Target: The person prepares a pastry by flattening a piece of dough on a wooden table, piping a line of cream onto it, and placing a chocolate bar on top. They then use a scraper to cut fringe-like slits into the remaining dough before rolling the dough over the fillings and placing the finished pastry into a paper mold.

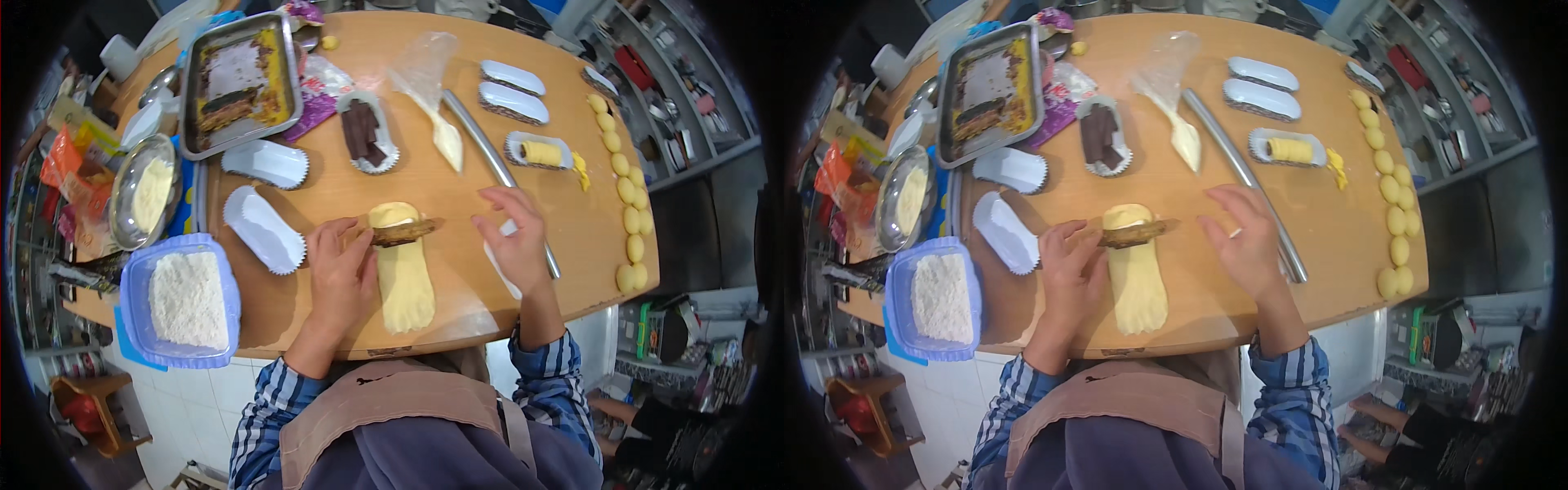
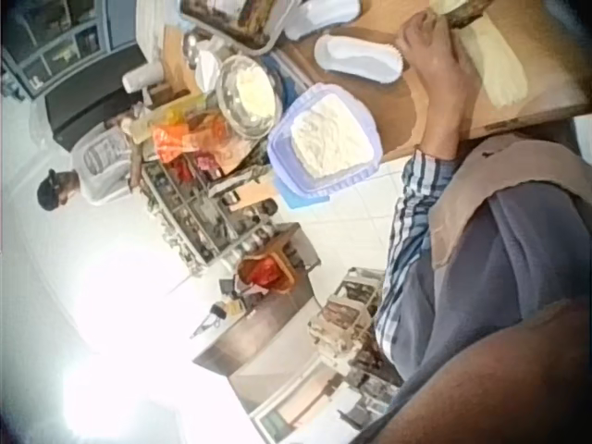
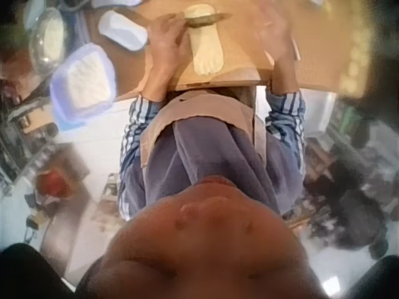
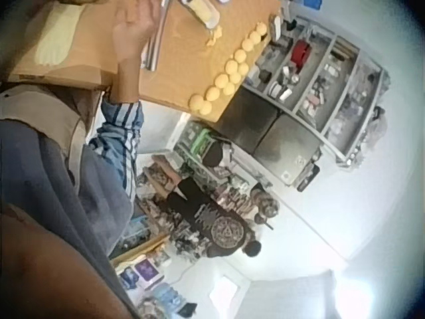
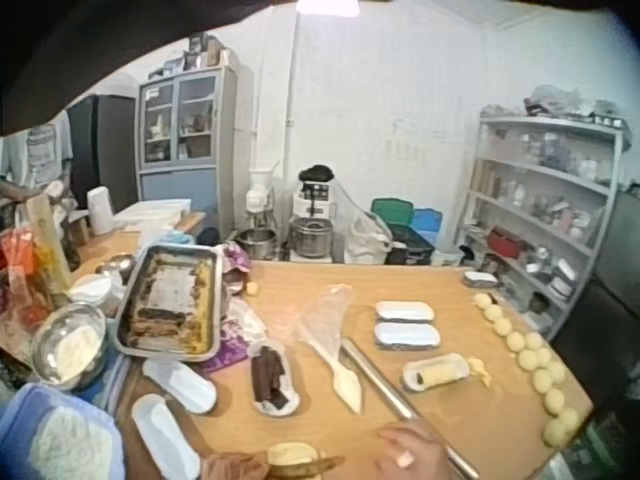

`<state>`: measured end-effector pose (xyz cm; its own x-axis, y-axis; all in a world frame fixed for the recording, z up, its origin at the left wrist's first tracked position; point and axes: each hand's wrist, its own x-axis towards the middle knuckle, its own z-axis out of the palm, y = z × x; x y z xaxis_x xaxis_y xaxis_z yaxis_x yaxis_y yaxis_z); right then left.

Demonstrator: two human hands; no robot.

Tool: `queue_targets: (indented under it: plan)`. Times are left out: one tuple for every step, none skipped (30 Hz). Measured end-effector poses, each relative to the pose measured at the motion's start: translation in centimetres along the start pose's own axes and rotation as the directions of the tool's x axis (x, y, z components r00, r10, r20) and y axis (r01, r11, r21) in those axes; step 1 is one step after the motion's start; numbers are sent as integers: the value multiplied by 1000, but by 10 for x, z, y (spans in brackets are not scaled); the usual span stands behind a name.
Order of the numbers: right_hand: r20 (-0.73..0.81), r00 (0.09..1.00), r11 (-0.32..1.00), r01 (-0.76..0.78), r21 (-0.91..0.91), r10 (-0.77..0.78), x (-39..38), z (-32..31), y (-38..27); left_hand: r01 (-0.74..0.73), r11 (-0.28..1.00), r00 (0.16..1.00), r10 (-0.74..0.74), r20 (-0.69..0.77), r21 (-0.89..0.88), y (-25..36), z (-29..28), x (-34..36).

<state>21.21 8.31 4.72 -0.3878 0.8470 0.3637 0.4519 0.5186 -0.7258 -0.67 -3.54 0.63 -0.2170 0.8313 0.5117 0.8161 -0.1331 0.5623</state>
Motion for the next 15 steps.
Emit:
queue_targets:
  plan:
    - [-80, 997, 994, -18, -109, 9, -3, -11, 0, -24, 999, 999, 23, 38, 34, 0, -1, -2]
    - [-97, 995, 993, -8, -116, -3, -10, -22, 5, -16, 998, 998, 12, 65, 63, 0, -3, -4]
    - [-99, 995, 993, -11, -121, -1, -20, -32, 9, -18, 998, 998, 14, 67, 58, 0, -3, -5]
    - [-59, 996, 981, -78, -178, 69, -32, -41, 11, -35, 997, 998, 31, 63, 64, 1, -4, -6]
    - [-18, 990, 962, -140, -233, 140, -44, -44, 11, -48, 996, 997, 43, 59, 74, 1, -4, -7]
    - [14, 965, 929, -247, -275, 261, -57, -42, 11, -46, 996, 997, 42, 60, 74, 1, -5, -7]
    - [17, 965, 929, -247, -277, 261, -71, -37, 16, -60, 996, 996, 55, 67, 71, 3, -5, -7]
    - [29, 990, 917, -118, -382, 139, -84, -29, 23, -72, 995, 995, 67, 74, 69, 4, -5, -7]
    - [56, 998, 878, 13, -479, 15, -95, -25, 24, -68, 995, 995, 63, 73, 70, 5, -5, -7]
    - [85, 994, 846, -11, -534, 67, -102, -19, 15, -75, 994, 994, 68, 83, 77, 4, -6, -7]
    - [92, 994, 849, -4, -528, 62, -108, -16, 9, -81, 993, 993, 73, 93, 83, 4, -7, -8]
    - [97, 991, 874, -38, -484, 97, -113, -14, 4, -66, 995, 994, 59, 92, 79, 3, -6, -11]
    - [100, 986, 896, -75, -439, 132, -117, -13, -2, -65, 994, 994, 57, 90, 86, 2, -7, -12]
    - [146, 973, 895, -101, -434, 180, -119, -18, -6, -79, 992, 994, 71, 79, 100, 1, -8, -13]
    - [148, 973, 898, -98, -428, 176, -120, -16, -7, -93, 989, 994, 85, 69, 114, 1, -9, -14]
